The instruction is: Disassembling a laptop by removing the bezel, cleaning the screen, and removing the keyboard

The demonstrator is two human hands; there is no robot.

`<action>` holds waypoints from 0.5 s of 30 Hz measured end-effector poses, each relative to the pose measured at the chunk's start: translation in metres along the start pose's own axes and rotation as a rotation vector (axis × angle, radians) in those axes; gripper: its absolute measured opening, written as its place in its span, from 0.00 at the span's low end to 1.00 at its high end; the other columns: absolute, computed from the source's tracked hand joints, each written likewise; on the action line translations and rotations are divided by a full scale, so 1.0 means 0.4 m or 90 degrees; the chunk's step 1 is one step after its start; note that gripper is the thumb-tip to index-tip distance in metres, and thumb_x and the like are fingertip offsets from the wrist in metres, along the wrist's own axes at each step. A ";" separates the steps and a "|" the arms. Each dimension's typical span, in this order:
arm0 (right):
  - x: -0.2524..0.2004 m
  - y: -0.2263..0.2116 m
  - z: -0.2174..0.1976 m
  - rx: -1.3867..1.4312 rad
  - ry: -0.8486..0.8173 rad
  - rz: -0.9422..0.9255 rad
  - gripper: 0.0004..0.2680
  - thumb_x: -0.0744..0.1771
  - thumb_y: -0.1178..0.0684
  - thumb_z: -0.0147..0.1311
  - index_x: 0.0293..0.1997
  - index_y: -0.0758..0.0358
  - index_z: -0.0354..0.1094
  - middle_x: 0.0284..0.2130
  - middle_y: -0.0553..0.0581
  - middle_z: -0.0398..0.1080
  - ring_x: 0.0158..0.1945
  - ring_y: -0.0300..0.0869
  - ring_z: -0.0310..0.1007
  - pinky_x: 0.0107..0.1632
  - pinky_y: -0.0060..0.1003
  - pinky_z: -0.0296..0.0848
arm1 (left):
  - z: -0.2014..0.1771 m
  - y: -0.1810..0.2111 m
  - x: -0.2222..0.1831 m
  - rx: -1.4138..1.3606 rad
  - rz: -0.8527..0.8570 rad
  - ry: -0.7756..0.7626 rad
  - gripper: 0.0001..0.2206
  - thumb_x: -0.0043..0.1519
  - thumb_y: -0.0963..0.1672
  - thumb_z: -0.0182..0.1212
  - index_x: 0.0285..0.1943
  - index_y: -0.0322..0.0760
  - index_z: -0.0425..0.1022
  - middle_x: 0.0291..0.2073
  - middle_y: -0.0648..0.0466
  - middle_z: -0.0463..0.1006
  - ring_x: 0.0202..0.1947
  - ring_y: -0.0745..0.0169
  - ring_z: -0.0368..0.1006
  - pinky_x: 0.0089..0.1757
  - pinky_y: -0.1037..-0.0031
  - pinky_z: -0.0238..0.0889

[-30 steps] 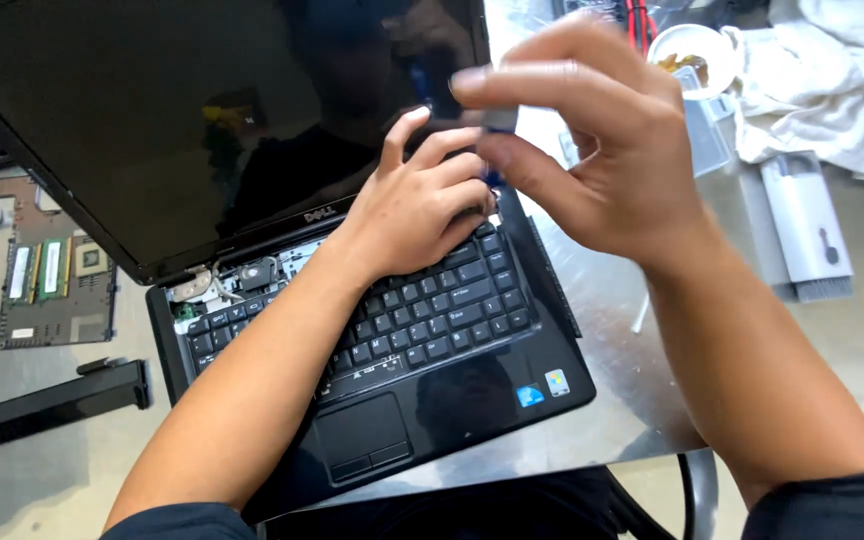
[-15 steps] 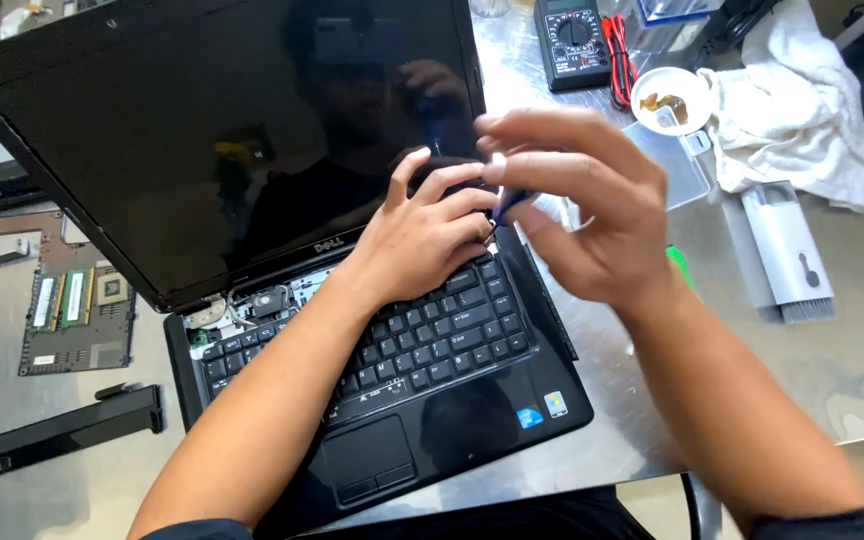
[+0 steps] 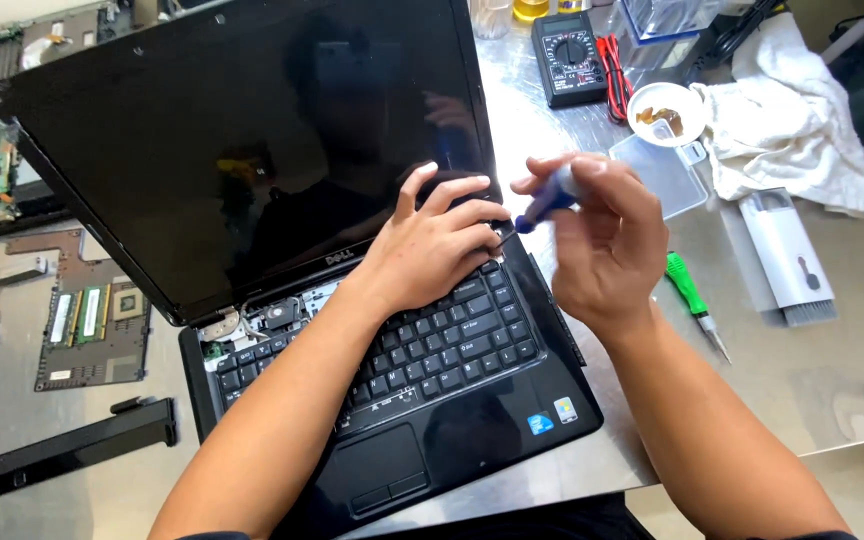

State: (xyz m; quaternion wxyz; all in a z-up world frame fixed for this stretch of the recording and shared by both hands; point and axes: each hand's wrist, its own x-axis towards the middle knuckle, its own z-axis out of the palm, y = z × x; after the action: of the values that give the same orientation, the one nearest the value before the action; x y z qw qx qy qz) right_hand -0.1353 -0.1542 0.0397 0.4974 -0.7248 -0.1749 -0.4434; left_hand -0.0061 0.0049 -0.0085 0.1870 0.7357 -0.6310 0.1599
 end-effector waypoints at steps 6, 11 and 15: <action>0.021 0.016 -0.037 -0.180 0.022 -0.095 0.12 0.70 0.50 0.61 0.55 0.63 0.65 0.46 0.64 0.62 0.46 0.51 0.69 0.48 0.41 0.77 | 0.001 -0.001 0.003 0.009 -0.005 0.015 0.03 0.64 0.47 0.66 0.37 0.57 0.78 0.55 0.74 0.77 0.68 0.61 0.61 0.66 0.50 0.38; 0.028 0.005 -0.039 -0.113 -0.034 -0.058 0.09 0.74 0.58 0.45 0.61 0.67 0.57 0.54 0.76 0.64 0.51 0.61 0.78 0.54 0.48 0.85 | 0.012 0.004 0.006 0.045 0.000 0.015 0.04 0.63 0.49 0.67 0.37 0.56 0.77 0.55 0.73 0.77 0.67 0.62 0.62 0.65 0.51 0.40; 0.034 0.003 -0.036 -0.100 -0.011 -0.086 0.12 0.72 0.58 0.54 0.60 0.64 0.54 0.50 0.70 0.59 0.46 0.53 0.73 0.51 0.44 0.85 | 0.034 0.001 0.024 0.059 0.031 0.067 0.03 0.66 0.48 0.62 0.40 0.55 0.75 0.51 0.71 0.77 0.59 0.68 0.69 0.62 0.55 0.45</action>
State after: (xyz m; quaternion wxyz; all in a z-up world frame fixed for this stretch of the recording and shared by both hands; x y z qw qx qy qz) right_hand -0.1337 -0.1699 0.0518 0.4066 -0.7519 -0.1926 -0.4819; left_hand -0.0052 -0.0099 -0.0160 0.1812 0.7189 -0.6297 0.2318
